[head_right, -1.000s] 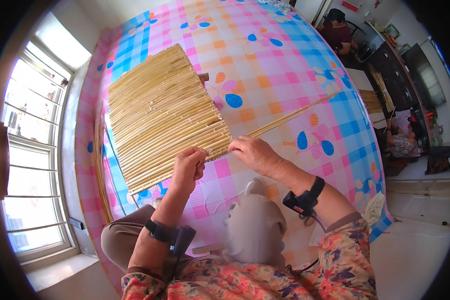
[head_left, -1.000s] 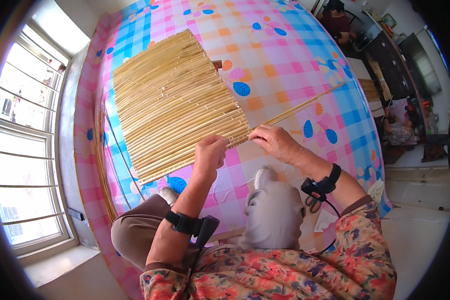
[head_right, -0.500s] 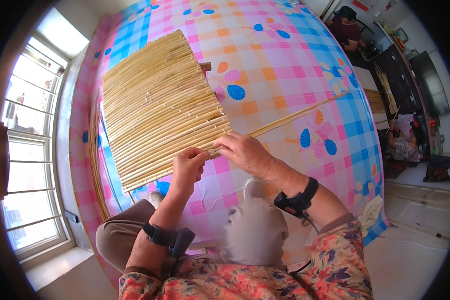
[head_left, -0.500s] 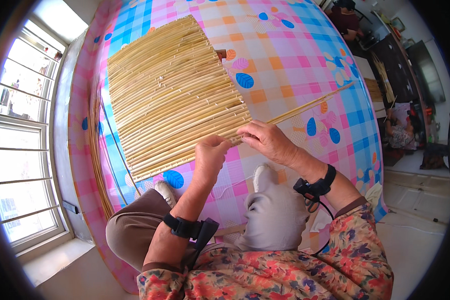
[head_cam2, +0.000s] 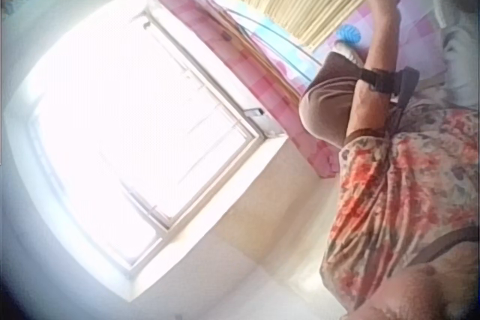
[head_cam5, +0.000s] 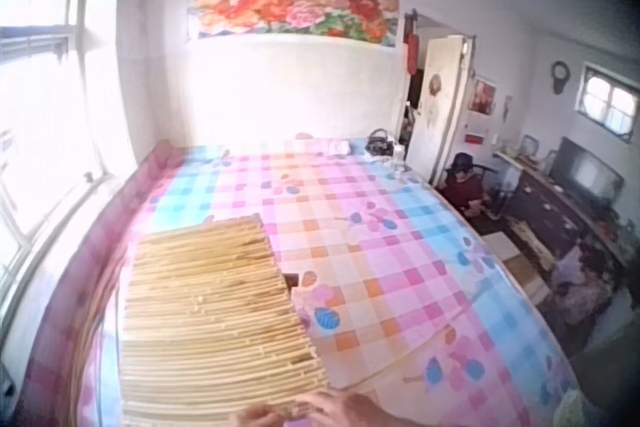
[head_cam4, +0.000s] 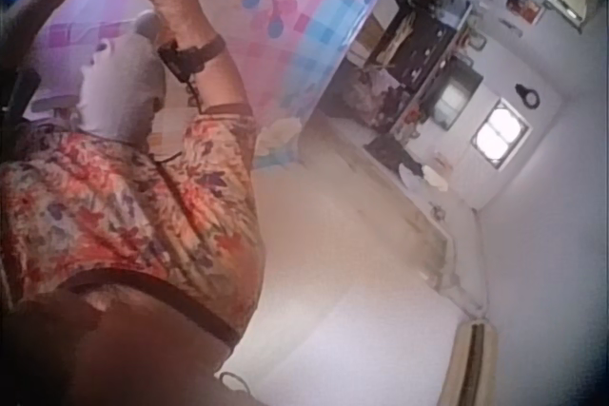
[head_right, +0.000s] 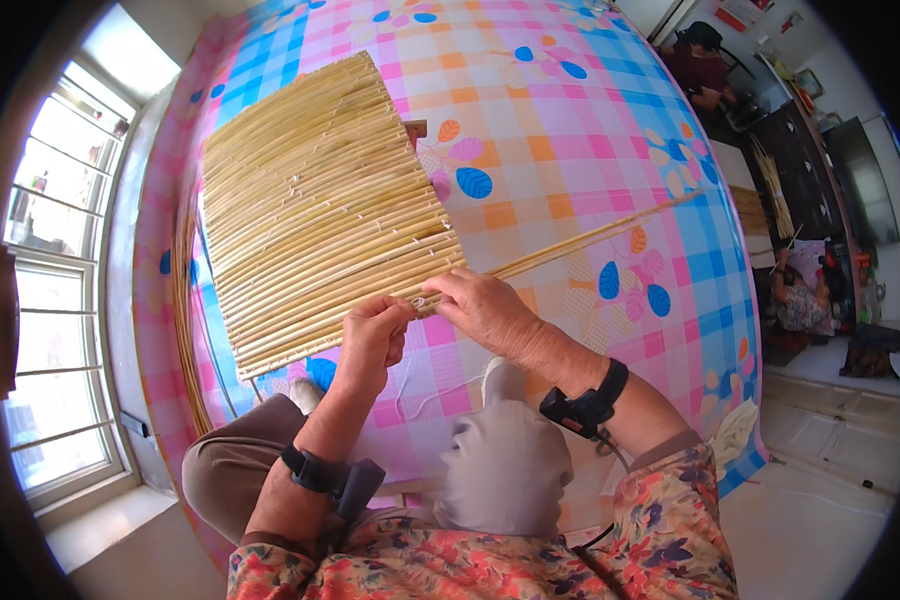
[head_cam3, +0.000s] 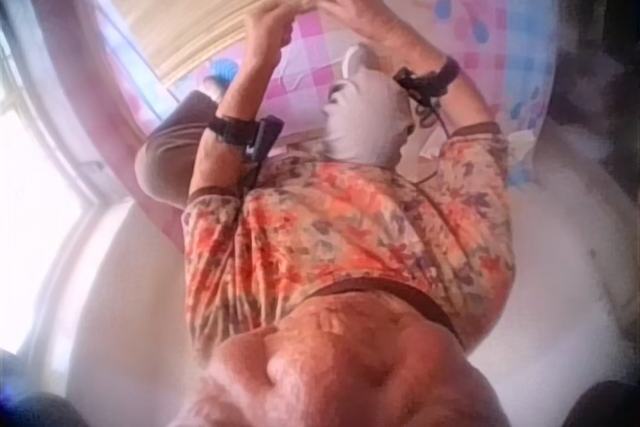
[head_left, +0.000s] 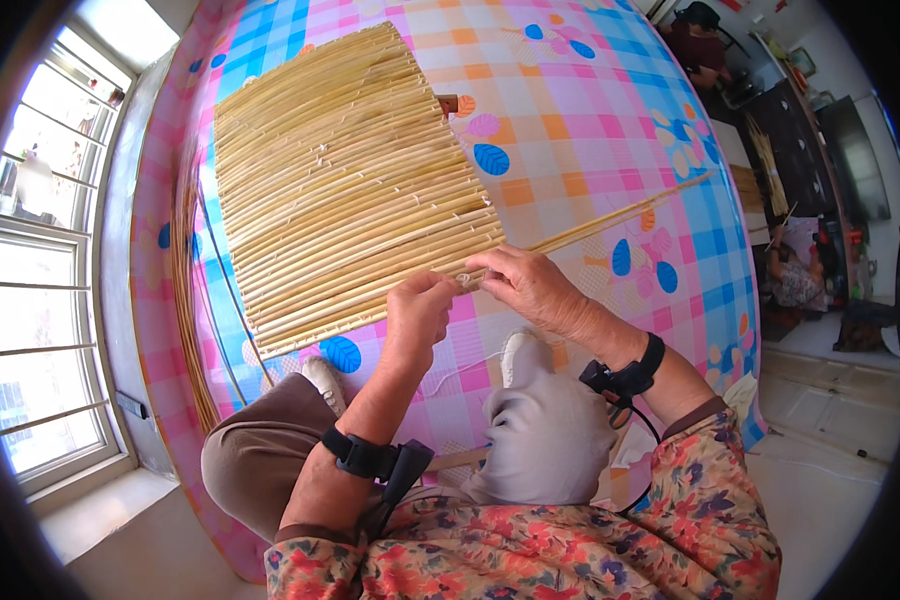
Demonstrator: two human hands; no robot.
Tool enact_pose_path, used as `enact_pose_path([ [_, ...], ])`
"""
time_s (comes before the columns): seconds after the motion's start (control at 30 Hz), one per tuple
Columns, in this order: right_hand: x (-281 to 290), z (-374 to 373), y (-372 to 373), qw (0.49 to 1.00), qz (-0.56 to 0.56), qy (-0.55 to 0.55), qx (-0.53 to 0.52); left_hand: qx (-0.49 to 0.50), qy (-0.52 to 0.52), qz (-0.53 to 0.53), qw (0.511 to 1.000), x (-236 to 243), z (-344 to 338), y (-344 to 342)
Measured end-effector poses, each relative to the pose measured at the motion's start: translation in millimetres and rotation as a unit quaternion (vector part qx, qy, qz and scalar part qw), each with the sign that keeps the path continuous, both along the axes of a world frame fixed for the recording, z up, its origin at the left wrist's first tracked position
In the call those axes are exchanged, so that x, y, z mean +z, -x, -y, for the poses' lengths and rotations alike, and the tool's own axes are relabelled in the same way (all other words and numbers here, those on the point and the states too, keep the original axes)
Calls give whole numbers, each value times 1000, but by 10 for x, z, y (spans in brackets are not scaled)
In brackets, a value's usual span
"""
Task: The person sews bamboo sticks together with white thread to construct a mat, pulling the thread through the gaps and securing a bamboo rod along one edge.
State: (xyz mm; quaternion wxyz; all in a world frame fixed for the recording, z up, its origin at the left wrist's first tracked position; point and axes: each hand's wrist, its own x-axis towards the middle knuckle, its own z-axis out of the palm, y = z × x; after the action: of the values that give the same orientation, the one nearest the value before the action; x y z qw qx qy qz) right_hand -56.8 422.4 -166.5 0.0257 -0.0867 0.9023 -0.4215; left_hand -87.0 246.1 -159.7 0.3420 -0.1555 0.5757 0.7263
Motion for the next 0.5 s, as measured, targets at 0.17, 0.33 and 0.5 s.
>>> enact_pose_path([
  [0.17,5,9,-5,1000,-1,10,4,-30,75,-26,996,-1,-66,19],
  [0.33,75,41,26,999,28,26,14,-64,160,-136,976,-169,-48,-17],
  [0.5,38,56,24,1000,-12,5,13,-83,207,-174,959,-217,-50,-55],
])
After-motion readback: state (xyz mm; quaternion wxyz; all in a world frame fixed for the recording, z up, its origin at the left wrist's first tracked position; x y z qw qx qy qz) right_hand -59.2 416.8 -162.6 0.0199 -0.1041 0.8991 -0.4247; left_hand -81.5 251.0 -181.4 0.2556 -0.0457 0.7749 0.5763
